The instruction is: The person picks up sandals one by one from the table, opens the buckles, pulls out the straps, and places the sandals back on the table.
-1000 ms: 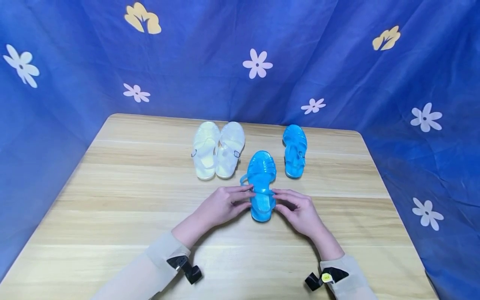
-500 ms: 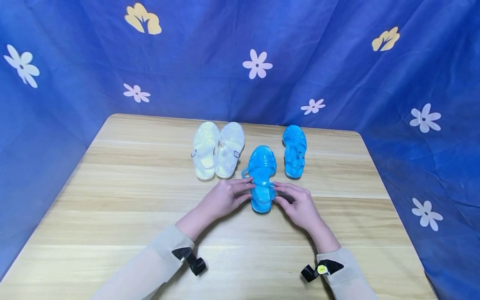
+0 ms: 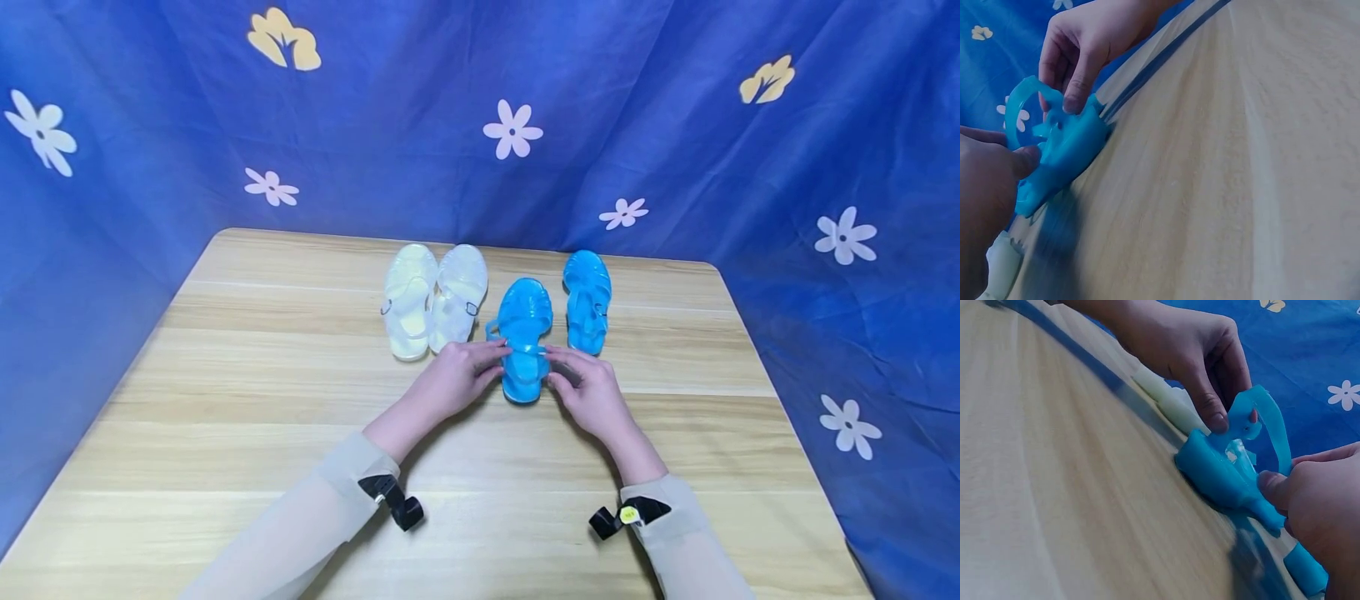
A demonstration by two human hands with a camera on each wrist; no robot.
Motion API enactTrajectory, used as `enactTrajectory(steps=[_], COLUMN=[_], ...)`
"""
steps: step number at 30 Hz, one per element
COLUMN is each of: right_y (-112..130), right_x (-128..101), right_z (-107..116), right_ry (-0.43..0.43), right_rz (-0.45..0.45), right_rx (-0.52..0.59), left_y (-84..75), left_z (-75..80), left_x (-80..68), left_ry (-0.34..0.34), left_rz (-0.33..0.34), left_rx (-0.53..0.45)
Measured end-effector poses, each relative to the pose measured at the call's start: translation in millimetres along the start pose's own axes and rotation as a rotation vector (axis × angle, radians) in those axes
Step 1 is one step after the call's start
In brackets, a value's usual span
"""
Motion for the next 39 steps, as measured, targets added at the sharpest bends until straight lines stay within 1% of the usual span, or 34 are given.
enactTrajectory(steps=[3, 8, 18, 24, 28, 31, 39], right_y=[-3.2, -6.4, -10.5, -16.9, -20.4, -21.8, -25.2], right_x=[4.7, 13.0, 28.9, 35.6, 40.4, 43.5, 45.2], right_z=[-0.3, 0.9, 2.0, 5.0, 6.3, 6.0, 7.4], right_ry=[-0.011, -0.050, -0.109, -0.129, -0.127, -0.126, -0.157], right_rz=[-0.022, -0.066, -0.157, -0.221, -0.263, -0.281, -0.312], right_rx=[0.005, -0.027, -0.103, -0.119, -0.149, -0.158, -0.157], left_y=[3.6, 8.0, 23.1, 25.3, 26.2, 28.2, 33.2], left_z=[-0.1, -0.2, -0.7, -6.4, -8.1, -8.1, -9.7], left_x=[2.6, 9.5, 21.6, 30.0, 35.1, 37.9, 47.4], left_ry=[-0.014, -0.038, -0.092, -0.109, -0.141, -0.160, -0.147], left_rz=[0.027, 0.070, 0.192, 0.213, 0.211, 0.218, 0.229], left_rx=[0.011, 0.022, -0.012, -0.047, -0.060, -0.051, -0.062])
Point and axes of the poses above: each hand's wrist, its own x-axis towards the middle knuckle, its own z-axis out of the back of the hand, y = z × x, the point moved 10 cm from there along x, towards the middle knuckle, and after that the axes turned 11 degrees about y, right-handed, at the moved point
